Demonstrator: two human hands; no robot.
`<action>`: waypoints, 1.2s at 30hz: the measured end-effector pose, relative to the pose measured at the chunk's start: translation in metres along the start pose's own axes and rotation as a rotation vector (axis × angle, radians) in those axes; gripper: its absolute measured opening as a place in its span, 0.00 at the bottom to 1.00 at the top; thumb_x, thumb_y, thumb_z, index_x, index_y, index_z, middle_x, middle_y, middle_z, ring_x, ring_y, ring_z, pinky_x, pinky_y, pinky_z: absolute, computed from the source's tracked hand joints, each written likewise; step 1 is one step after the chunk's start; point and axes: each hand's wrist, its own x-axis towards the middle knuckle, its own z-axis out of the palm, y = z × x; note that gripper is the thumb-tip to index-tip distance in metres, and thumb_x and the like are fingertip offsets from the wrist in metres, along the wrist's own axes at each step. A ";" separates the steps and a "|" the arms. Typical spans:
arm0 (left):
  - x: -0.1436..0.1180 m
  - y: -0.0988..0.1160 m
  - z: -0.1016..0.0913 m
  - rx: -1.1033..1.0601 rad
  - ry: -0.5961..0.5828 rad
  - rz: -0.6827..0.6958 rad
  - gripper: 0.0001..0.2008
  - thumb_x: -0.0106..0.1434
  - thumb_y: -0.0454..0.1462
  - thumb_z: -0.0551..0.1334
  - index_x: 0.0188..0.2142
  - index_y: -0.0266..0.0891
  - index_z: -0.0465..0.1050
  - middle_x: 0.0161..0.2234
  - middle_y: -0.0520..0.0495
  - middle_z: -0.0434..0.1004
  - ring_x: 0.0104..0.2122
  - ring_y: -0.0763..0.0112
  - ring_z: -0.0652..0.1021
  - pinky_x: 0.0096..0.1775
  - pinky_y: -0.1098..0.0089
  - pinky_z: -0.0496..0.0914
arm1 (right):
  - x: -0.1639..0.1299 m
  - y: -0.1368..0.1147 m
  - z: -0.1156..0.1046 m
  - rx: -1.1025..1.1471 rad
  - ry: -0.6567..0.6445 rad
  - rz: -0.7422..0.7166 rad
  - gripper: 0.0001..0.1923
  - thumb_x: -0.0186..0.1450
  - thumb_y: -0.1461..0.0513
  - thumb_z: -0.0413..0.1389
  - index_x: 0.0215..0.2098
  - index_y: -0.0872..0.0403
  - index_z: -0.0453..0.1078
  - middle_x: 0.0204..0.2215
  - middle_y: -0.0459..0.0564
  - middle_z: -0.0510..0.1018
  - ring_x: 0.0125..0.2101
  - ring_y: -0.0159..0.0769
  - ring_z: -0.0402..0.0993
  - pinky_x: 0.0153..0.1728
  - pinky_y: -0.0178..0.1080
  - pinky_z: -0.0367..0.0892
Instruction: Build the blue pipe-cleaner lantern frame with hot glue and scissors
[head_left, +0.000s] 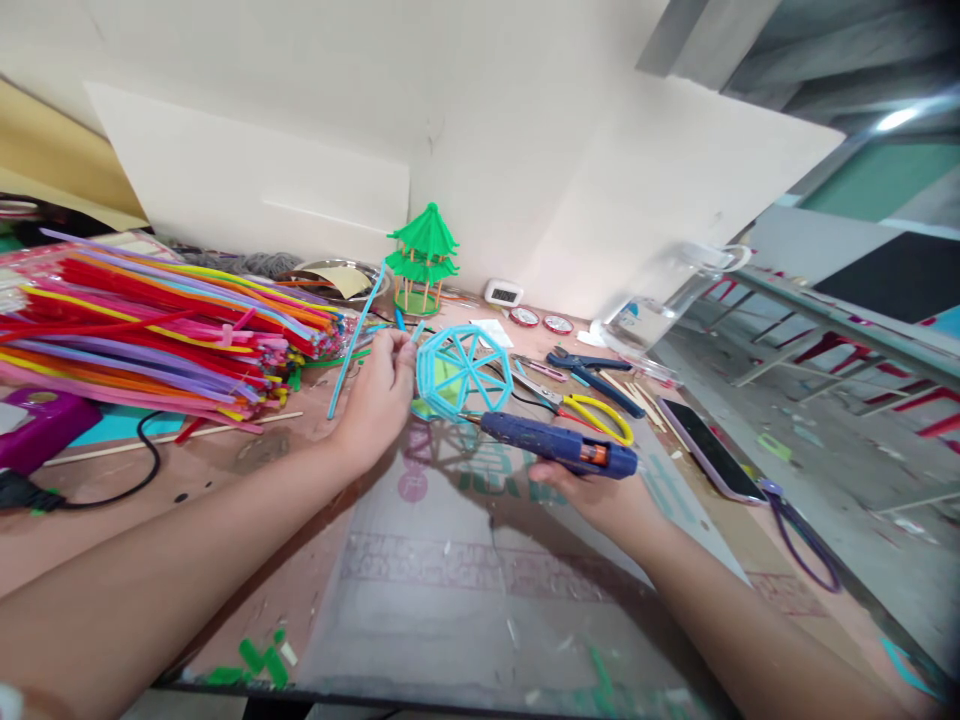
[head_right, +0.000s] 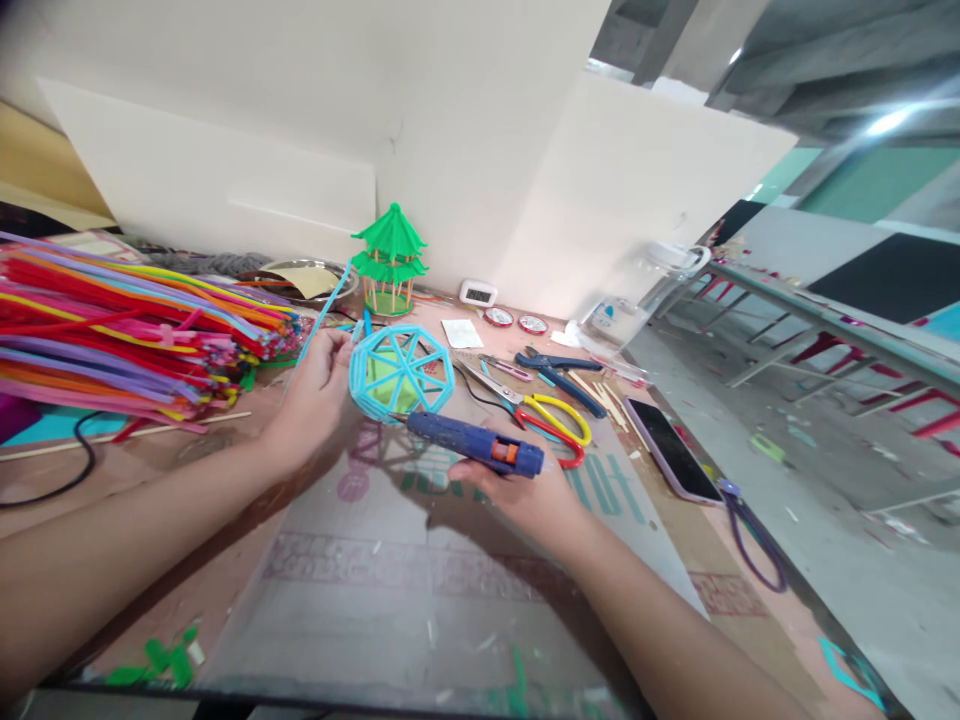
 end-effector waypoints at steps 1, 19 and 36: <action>0.000 0.000 0.000 -0.002 -0.001 0.001 0.06 0.76 0.41 0.50 0.42 0.43 0.62 0.38 0.48 0.71 0.40 0.62 0.73 0.44 0.62 0.66 | 0.000 0.000 0.000 -0.003 -0.002 -0.006 0.20 0.67 0.46 0.64 0.26 0.49 0.69 0.20 0.44 0.77 0.23 0.37 0.73 0.24 0.38 0.68; 0.002 -0.003 0.000 -0.011 -0.010 -0.022 0.07 0.74 0.42 0.50 0.43 0.43 0.61 0.38 0.47 0.71 0.39 0.62 0.73 0.44 0.60 0.66 | 0.001 -0.001 -0.002 0.019 -0.059 0.028 0.19 0.67 0.48 0.63 0.26 0.49 0.68 0.20 0.44 0.75 0.21 0.35 0.69 0.22 0.38 0.64; 0.012 -0.026 -0.001 -0.103 0.060 -0.058 0.08 0.74 0.45 0.52 0.42 0.46 0.64 0.41 0.46 0.73 0.46 0.59 0.75 0.50 0.58 0.68 | 0.008 0.001 -0.021 0.112 -0.017 0.068 0.13 0.69 0.54 0.58 0.37 0.52 0.80 0.35 0.51 0.86 0.36 0.41 0.83 0.36 0.39 0.78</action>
